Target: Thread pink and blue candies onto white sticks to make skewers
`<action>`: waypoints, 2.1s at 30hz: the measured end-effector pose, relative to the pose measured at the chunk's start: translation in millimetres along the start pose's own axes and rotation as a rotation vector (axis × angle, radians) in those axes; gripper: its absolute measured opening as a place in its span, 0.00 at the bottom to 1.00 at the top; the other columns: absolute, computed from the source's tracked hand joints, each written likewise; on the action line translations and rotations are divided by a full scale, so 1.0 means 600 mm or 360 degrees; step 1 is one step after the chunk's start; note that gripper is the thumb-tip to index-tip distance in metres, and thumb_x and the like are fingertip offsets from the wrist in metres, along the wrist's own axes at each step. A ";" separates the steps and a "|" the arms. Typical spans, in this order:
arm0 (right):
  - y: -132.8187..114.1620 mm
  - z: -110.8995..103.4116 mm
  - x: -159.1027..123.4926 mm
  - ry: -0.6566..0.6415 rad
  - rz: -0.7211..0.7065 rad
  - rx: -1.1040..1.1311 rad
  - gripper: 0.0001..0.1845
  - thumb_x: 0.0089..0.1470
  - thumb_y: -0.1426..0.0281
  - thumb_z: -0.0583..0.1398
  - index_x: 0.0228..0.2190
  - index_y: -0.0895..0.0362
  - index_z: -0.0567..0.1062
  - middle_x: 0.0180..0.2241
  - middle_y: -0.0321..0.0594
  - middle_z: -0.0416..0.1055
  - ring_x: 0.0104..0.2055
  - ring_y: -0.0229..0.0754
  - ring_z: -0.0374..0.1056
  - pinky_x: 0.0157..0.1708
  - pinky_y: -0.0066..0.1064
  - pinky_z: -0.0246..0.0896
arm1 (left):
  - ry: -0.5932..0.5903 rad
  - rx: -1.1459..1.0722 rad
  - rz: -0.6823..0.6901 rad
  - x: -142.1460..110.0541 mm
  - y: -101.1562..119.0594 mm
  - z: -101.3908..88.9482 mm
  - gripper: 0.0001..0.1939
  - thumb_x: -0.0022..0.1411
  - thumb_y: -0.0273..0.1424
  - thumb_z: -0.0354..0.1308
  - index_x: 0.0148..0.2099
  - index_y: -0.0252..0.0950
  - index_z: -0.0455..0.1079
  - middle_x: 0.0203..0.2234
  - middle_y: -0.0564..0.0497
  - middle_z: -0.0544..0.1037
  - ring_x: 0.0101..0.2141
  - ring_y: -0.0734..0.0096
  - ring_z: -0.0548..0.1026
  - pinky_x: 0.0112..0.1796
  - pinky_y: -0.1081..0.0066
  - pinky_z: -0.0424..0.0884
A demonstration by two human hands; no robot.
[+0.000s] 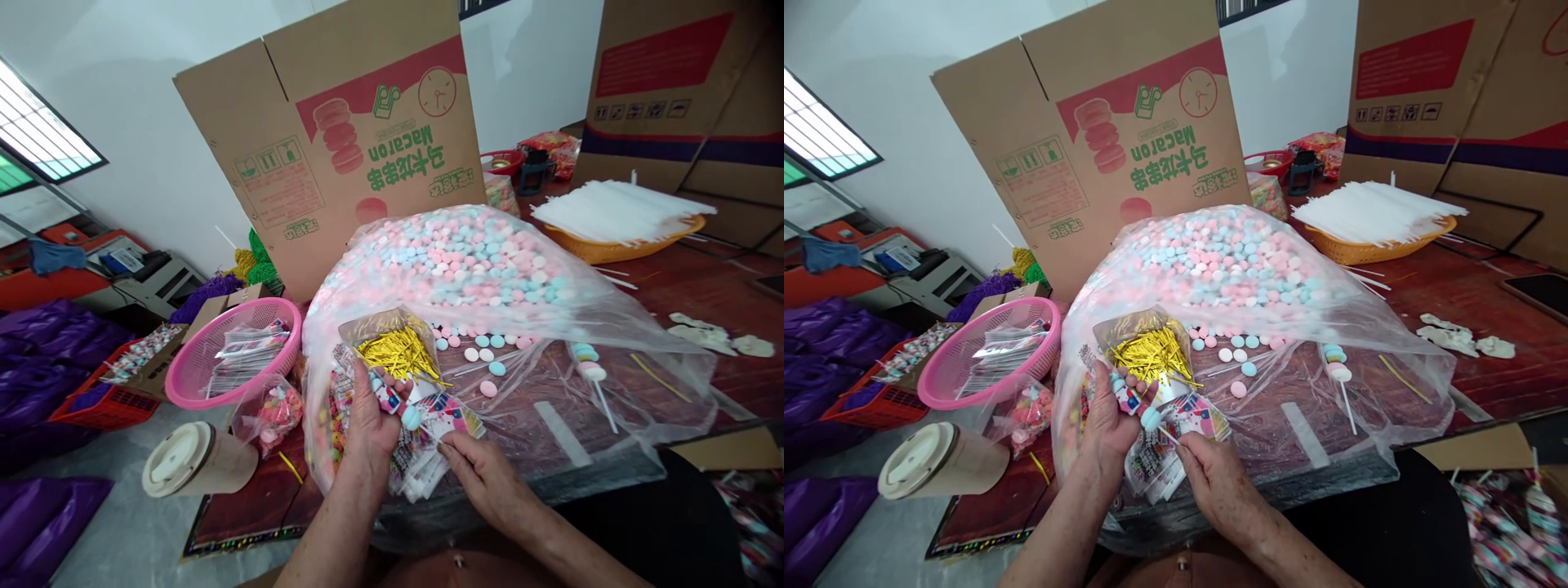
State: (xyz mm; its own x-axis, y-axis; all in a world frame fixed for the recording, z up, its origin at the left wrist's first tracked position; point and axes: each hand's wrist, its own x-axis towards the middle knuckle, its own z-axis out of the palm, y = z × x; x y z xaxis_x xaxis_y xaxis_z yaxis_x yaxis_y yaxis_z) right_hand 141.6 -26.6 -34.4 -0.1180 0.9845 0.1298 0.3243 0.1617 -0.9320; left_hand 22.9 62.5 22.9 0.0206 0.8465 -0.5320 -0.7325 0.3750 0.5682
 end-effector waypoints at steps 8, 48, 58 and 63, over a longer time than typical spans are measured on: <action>0.004 -0.043 -0.011 -0.0157 0.0293 0.0310 0.19 0.55 0.57 0.48 0.23 0.57 0.64 0.16 0.30 0.58 0.20 0.33 0.52 0.21 0.25 0.47 | -0.0073 0.0263 0.0233 0.008 0.026 -0.030 0.10 0.51 0.28 0.61 0.39 0.34 0.69 0.23 0.54 0.74 0.21 0.75 0.72 0.31 0.72 0.71; -0.006 -0.041 -0.023 -0.0480 0.0456 0.0501 0.23 0.54 0.49 0.46 0.22 0.55 0.60 0.11 0.25 0.50 0.14 0.31 0.44 0.16 0.25 0.39 | -0.0255 0.0009 0.0002 -0.009 0.015 -0.011 0.16 0.56 0.43 0.55 0.35 0.33 0.67 0.14 0.57 0.67 0.16 0.77 0.67 0.29 0.69 0.71; -0.003 0.009 0.007 -0.0100 0.0365 0.0480 0.23 0.52 0.48 0.47 0.19 0.53 0.59 0.10 0.28 0.53 0.13 0.33 0.49 0.16 0.27 0.43 | -0.0220 0.0216 -0.0142 -0.029 -0.077 -0.017 0.21 0.45 0.48 0.62 0.25 0.34 0.63 0.10 0.56 0.66 0.16 0.75 0.67 0.27 0.71 0.68; 0.002 0.001 -0.002 -0.0086 0.0271 0.0199 0.19 0.56 0.56 0.46 0.19 0.53 0.60 0.13 0.32 0.57 0.16 0.36 0.54 0.19 0.28 0.49 | -0.0078 0.0292 -0.0076 -0.026 -0.071 -0.018 0.20 0.41 0.43 0.66 0.25 0.34 0.62 0.11 0.59 0.65 0.16 0.77 0.66 0.28 0.72 0.67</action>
State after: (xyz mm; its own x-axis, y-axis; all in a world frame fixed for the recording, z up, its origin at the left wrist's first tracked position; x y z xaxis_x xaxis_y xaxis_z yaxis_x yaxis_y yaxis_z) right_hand 141.9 -27.6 -35.9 -0.1226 0.9913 -0.0485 0.2255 -0.0198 -0.9741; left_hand 46.6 29.2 0.0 0.0886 0.8417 -0.5326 -0.5936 0.4740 0.6503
